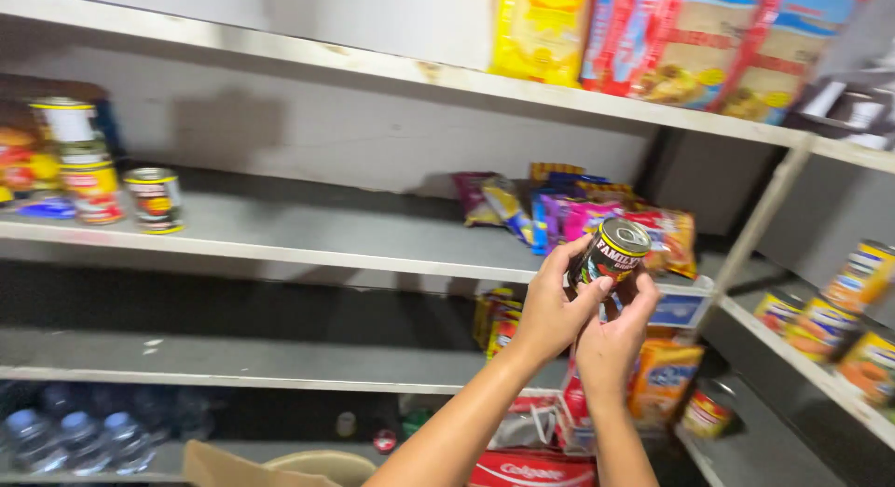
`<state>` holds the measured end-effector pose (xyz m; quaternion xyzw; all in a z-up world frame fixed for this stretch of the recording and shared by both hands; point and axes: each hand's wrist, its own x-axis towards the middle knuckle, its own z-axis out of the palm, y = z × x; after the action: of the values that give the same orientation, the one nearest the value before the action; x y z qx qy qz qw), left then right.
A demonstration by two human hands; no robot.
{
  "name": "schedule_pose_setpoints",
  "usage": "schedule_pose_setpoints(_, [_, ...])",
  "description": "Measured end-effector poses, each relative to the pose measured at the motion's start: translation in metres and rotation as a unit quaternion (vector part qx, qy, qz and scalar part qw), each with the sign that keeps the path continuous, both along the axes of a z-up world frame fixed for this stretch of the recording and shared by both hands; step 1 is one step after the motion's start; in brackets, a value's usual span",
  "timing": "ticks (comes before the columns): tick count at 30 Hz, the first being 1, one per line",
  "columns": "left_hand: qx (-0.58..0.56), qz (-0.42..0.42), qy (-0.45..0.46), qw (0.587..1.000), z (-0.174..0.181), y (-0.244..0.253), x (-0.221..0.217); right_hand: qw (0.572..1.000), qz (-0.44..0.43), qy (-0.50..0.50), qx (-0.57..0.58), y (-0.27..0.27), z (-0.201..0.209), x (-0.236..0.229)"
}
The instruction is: Stocking snack packages and canned goods from boxes onto store shelves.
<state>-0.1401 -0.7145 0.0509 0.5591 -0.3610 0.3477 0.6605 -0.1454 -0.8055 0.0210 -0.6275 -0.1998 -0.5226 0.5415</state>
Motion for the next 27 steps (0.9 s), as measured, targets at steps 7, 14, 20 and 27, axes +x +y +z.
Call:
schedule_pose_setpoints(7, [-0.031, 0.198, 0.017, 0.980, -0.017, 0.216, 0.029, 0.978, 0.207, 0.027, 0.019, 0.226, -0.012, 0.055])
schedule_pose_setpoints(14, [-0.015, 0.295, 0.020, 0.955, -0.027, 0.420, 0.053, 0.931, 0.361, 0.047, 0.026, 0.421, -0.022, 0.115])
schedule_pose_setpoints(20, [0.099, 0.461, -0.024, 0.882, -0.023, 0.551, 0.090, 0.905, 0.424, 0.028, -0.003, 0.540, 0.007, 0.156])
schedule_pose_setpoints(27, [0.034, 0.389, -0.020, 0.921, -0.023, 0.598, 0.104, 0.904, 0.424, 0.030, -0.051, 0.593, 0.017, 0.173])
